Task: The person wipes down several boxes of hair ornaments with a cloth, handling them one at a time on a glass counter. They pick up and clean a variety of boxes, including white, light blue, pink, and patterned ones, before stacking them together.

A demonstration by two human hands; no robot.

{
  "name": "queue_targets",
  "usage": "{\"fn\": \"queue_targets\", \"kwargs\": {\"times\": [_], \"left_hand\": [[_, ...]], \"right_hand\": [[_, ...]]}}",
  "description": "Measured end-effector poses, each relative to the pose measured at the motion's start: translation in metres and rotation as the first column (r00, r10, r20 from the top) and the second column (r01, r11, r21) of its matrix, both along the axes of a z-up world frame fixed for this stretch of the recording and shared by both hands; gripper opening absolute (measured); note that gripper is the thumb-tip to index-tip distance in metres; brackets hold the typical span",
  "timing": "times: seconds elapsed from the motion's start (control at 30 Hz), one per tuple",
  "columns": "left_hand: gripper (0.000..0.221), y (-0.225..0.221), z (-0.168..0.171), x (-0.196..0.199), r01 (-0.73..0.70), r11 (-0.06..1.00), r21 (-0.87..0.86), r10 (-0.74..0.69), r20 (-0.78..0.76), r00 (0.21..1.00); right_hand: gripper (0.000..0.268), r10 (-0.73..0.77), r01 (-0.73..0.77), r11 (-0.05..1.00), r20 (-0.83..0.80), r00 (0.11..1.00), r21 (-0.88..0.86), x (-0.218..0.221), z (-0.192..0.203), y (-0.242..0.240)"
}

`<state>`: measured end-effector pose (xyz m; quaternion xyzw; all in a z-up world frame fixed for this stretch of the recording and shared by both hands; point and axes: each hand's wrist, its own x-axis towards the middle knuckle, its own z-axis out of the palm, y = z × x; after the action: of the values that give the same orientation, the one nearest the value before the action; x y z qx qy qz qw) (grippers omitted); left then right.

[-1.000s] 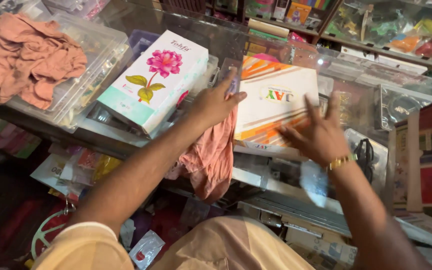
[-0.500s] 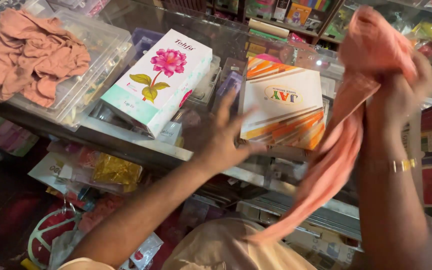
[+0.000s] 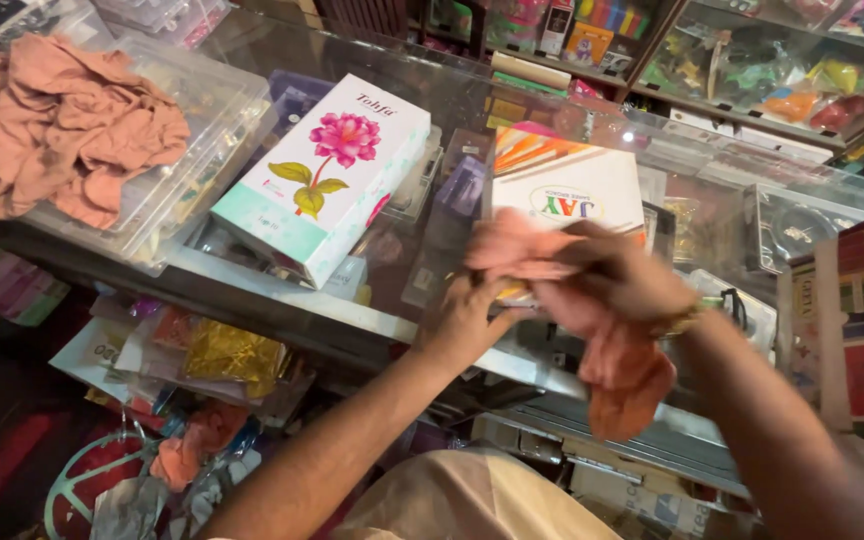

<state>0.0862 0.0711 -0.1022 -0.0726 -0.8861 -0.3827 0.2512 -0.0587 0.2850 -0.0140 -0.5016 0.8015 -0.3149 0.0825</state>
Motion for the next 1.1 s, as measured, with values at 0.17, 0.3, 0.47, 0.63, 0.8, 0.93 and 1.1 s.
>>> {"fn": "queue_targets", "kwargs": {"times": [0.17, 0.3, 0.47, 0.63, 0.8, 0.93, 1.1], "left_hand": [[0.069, -0.006, 0.023, 0.001, 0.076, 0.996, 0.044, -0.068, -0.150, 0.986], [0.070, -0.028, 0.035, 0.006, -0.037, 0.990, -0.135, 0.020, -0.127, 0.992], [0.073, -0.082, 0.071, 0.023, 0.001, 0.999, -0.050, 0.010, 0.203, 0.979], [0.076, -0.092, 0.087, 0.042, -0.219, 0.792, -0.569, 0.264, -0.003, 0.964], [0.098, -0.099, 0.101, 0.034, -0.044, 0.761, -0.648, 0.249, 0.228, 0.941], [0.092, -0.106, 0.117, 0.026, 0.001, 0.793, -0.609, 0.275, 0.361, 0.891], [0.082, -0.055, 0.125, 0.004, 0.063, 0.905, -0.422, -0.063, 0.013, 0.998]], "right_hand": [[0.058, -0.447, 0.573, 0.766, 0.399, 0.801, -0.292, -0.055, -0.055, 0.073], [0.051, -0.126, 0.684, 0.587, 0.786, 0.605, -0.432, -0.036, -0.096, 0.029], [0.053, -0.262, 0.772, 0.541, 0.805, 0.532, -0.334, 0.010, -0.075, -0.037], [0.059, -0.599, 0.816, 0.486, 0.560, 0.572, -0.314, 0.038, -0.091, -0.101], [0.061, -0.709, 0.822, 0.501, 0.415, 0.569, -0.270, 0.032, -0.084, -0.144], [0.053, -0.558, 0.828, 0.517, 0.648, 0.518, -0.217, 0.035, -0.072, -0.142], [0.042, -0.397, 0.706, 0.685, 0.722, 0.567, -0.178, 0.065, -0.079, -0.067]]}}
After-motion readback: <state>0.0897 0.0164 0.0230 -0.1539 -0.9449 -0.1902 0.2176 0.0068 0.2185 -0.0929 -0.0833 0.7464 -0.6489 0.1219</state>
